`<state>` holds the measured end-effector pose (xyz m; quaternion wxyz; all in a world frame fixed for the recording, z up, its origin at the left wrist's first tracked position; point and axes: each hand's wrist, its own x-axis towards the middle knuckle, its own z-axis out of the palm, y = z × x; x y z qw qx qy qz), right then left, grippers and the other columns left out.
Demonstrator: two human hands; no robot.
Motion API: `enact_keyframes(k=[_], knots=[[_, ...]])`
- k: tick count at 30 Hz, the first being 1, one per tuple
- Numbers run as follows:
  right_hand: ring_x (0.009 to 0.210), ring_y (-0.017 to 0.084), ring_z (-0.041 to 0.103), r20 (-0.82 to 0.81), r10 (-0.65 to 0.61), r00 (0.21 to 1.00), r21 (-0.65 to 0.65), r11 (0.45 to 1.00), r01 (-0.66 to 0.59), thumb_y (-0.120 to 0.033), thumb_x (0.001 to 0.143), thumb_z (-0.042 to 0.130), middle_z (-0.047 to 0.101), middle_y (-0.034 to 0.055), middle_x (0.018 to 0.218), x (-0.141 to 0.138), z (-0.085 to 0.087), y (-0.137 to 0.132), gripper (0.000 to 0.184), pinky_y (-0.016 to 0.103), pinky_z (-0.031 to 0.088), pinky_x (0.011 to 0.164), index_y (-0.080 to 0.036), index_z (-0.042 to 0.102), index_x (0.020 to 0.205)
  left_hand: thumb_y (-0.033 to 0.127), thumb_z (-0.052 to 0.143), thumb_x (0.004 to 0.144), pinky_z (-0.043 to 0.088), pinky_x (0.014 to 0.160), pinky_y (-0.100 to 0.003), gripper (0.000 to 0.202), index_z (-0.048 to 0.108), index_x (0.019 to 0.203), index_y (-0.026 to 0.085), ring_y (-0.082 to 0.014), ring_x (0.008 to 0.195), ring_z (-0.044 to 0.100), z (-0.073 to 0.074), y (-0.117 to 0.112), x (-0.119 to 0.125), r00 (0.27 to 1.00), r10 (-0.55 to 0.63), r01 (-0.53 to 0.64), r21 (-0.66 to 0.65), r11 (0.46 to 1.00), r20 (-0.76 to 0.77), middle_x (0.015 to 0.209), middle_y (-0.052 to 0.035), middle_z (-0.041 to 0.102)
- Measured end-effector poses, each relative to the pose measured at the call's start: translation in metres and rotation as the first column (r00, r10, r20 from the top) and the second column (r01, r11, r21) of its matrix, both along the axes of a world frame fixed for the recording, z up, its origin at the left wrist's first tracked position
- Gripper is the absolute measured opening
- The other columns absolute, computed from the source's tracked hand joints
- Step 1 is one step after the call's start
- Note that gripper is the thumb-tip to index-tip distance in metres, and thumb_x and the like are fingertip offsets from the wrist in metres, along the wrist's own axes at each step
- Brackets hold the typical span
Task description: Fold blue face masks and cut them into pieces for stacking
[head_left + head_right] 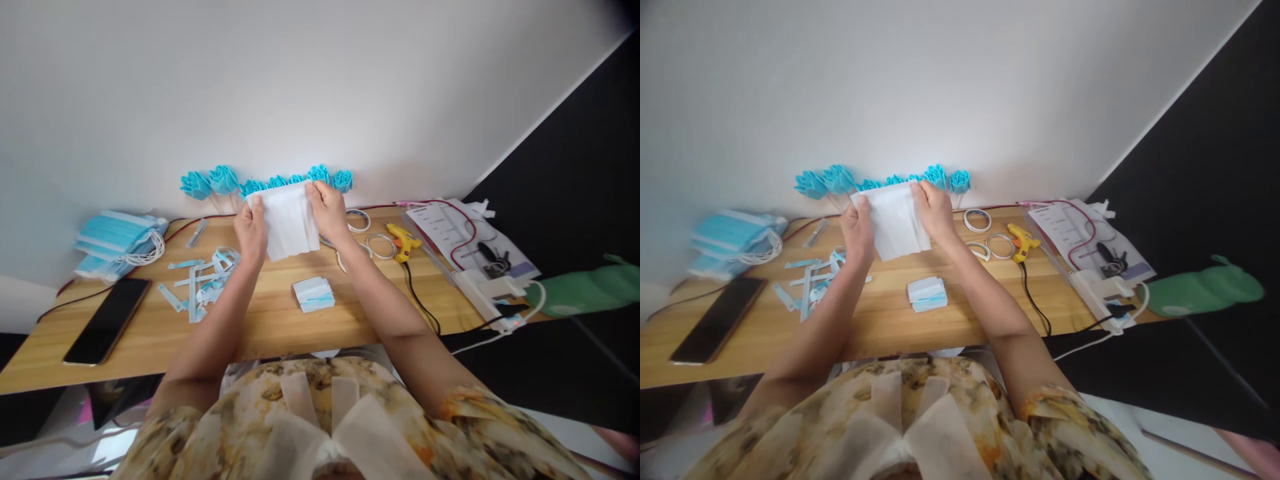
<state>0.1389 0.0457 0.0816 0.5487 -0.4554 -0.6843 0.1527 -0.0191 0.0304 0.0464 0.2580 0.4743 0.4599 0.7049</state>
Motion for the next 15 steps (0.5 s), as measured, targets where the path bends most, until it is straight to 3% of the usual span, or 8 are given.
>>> enact_keyframes(k=[3,10,15], knots=[[0.061,0.013,0.037,0.045,-0.097,0.994,-0.008,0.995,0.098,-0.05,0.105,0.037,0.037,-0.0038,0.062,-0.0039,-0.004,-0.0029,0.043,0.031,0.027,0.064,-0.024,0.035,0.071,0.054,0.058,0.095,0.031,0.058,-0.025,0.044,0.05,0.069,0.019,-0.0106,0.062,0.034,-0.0043,-0.0008,0.0001,0.996,0.037,-0.033,0.053,0.998,-0.082,0.066,0.0031,0.038],[0.06,0.014,0.037,0.082,-0.164,0.983,0.057,0.986,0.159,-0.062,0.104,0.027,0.039,-0.0029,0.063,-0.0071,-0.0084,-0.0066,0.05,0.03,0.031,0.065,-0.024,0.04,0.074,0.05,0.063,0.092,0.033,0.059,-0.024,0.04,0.05,0.07,0.019,-0.0105,0.063,0.035,-0.0047,0.0037,-0.0022,0.999,-0.017,0.015,0.071,0.997,0.038,0.067,0.0031,0.039],[0.063,0.015,0.041,0.098,-0.14,0.985,0.038,0.99,0.137,-0.059,0.104,0.031,0.042,-0.0019,0.064,-0.0091,-0.0106,-0.0066,0.047,0.029,0.031,0.065,-0.024,0.044,0.076,0.053,0.066,0.089,0.032,0.055,-0.023,0.043,0.05,0.068,0.019,-0.0101,0.06,0.034,-0.0043,-0.0002,0.0041,0.993,-0.031,0.028,0.029,0.999,0.117,0.065,0.0035,0.04]])
